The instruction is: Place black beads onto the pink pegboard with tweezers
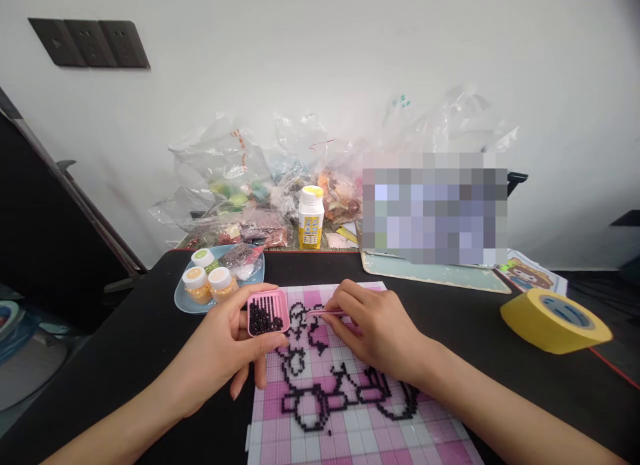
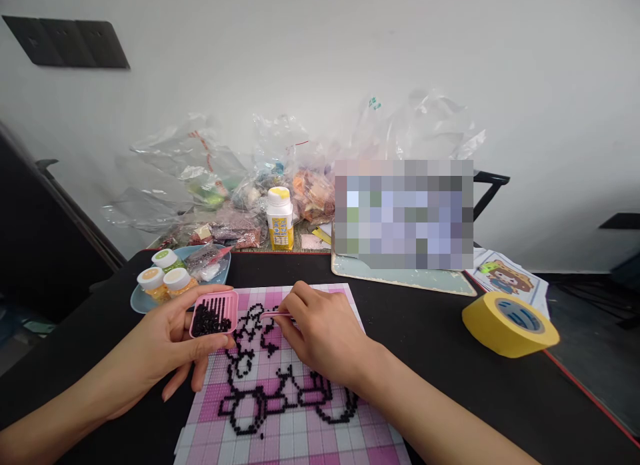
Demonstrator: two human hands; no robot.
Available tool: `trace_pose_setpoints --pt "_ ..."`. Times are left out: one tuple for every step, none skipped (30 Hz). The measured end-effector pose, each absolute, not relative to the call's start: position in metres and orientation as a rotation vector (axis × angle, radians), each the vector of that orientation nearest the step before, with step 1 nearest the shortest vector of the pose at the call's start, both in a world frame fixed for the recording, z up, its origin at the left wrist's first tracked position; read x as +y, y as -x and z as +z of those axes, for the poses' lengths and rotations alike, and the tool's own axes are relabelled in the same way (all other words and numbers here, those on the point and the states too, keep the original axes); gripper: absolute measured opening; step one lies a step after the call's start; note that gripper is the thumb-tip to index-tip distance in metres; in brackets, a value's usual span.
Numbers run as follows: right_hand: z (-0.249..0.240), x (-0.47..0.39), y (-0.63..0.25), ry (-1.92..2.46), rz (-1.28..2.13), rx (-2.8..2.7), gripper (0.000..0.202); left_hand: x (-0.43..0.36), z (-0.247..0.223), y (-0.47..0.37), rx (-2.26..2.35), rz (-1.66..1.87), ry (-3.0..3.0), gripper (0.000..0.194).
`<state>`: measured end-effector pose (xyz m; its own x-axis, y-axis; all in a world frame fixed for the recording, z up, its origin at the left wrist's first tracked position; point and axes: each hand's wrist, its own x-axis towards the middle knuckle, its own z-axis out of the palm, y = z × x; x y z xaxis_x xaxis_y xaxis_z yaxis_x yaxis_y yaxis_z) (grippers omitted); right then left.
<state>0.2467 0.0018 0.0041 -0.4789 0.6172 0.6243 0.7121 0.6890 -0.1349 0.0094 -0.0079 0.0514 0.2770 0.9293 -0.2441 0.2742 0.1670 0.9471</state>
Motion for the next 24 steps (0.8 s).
trace_pose_setpoints --pt "0.0041 0.0018 -0.2467 1.013 -0.187 -2.239 0.024 -0.0078 0.0512 -0.0094 1.235 0.696 -1.354 0.061" --pt "0.0041 0.0018 -0.2468 1.012 -0.187 -2.237 0.024 -0.0077 0.0511 -0.0094 1.232 0.695 -1.354 0.061" --pt "0.0041 0.0018 -0.2468 1.012 -0.188 -2.236 0.025 -0.0077 0.0511 -0.0094 1.23 0.697 -1.354 0.061" --pt "0.0042 0.0018 -0.2468 1.013 -0.187 -2.236 0.025 -0.0076 0.0513 -0.0095 1.229 0.698 -1.356 0.061" --pt "0.0043 0.0017 -0.2469 1.014 -0.186 -2.236 0.025 -0.0076 0.0514 -0.0095 1.231 0.7 -1.358 0.061" --pt "0.0044 0.0017 -0.247 1.017 -0.182 -2.238 0.024 -0.0075 0.0516 -0.0096 1.232 0.7 -1.359 0.06" --pt "0.0045 0.0015 -0.2471 1.021 -0.18 -2.238 0.024 -0.0075 0.0518 -0.0097 1.232 0.7 -1.359 0.06" --pt "0.0046 0.0014 -0.2473 1.027 -0.174 -2.241 0.024 -0.0074 0.0518 -0.0098 1.231 0.699 -1.36 0.06" --pt "0.0047 0.0013 -0.2474 1.028 -0.169 -2.243 0.024 -0.0074 0.0518 -0.0098 1.227 0.699 -1.361 0.06" --pt "0.0049 0.0013 -0.2475 1.028 -0.169 -2.242 0.024 -0.0073 0.0516 -0.0098 1.224 0.702 -1.361 0.059" --pt "0.005 0.0013 -0.2476 1.028 -0.17 -2.242 0.024 -0.0073 0.0514 -0.0098 1.221 0.706 -1.36 0.059" --pt "0.0051 0.0015 -0.2477 1.027 -0.172 -2.24 0.024 -0.0073 0.0511 -0.0097 1.22 0.71 -1.361 0.059" --pt "0.0052 0.0016 -0.2476 1.026 -0.175 -2.239 0.024 -0.0073 0.0508 -0.0097 1.221 0.713 -1.362 0.059" --pt "0.0052 0.0018 -0.2476 1.027 -0.176 -2.238 0.024 -0.0073 0.0506 -0.0097 1.223 0.714 -1.361 0.059" --pt "0.0052 0.0019 -0.2475 1.026 -0.176 -2.237 0.024 -0.0073 0.0505 -0.0097 1.224 0.713 -1.362 0.059" --pt "0.0051 0.002 -0.2473 1.025 -0.175 -2.237 0.024 -0.0073 0.0504 -0.0097 1.225 0.709 -1.364 0.058" --pt "0.005 0.002 -0.2471 1.025 -0.173 -2.237 0.024 -0.0073 0.0504 -0.0097 1.225 0.705 -1.365 0.058" --pt "0.0048 0.002 -0.247 1.026 -0.171 -2.238 0.024 -0.0074 0.0504 -0.0097 1.224 0.702 -1.366 0.057" --pt "0.0045 0.0018 -0.2468 1.026 -0.171 -2.238 0.023 -0.0075 0.0504 -0.0097 1.223 0.702 -1.367 0.057" --pt "0.0043 0.0017 -0.2468 1.026 -0.174 -2.237 0.023 -0.0075 0.0504 -0.0097 1.222 0.702 -1.367 0.057" --pt "0.0042 0.0015 -0.2468 1.027 -0.177 -2.237 0.023 -0.0076 0.0504 -0.0097 1.221 0.704 -1.367 0.057" --pt "0.0041 0.0014 -0.2469 1.027 -0.18 -2.238 0.024 -0.0077 0.0504 -0.0097 1.22 0.707 -1.366 0.058" --pt "0.0041 0.0014 -0.247 1.025 -0.183 -2.239 0.024 -0.0077 0.0504 -0.0097 1.219 0.71 -1.364 0.058" --pt "0.0041 0.0013 -0.2472 1.023 -0.185 -2.239 0.024 -0.0077 0.0504 -0.0097 1.219 0.711 -1.363 0.058"
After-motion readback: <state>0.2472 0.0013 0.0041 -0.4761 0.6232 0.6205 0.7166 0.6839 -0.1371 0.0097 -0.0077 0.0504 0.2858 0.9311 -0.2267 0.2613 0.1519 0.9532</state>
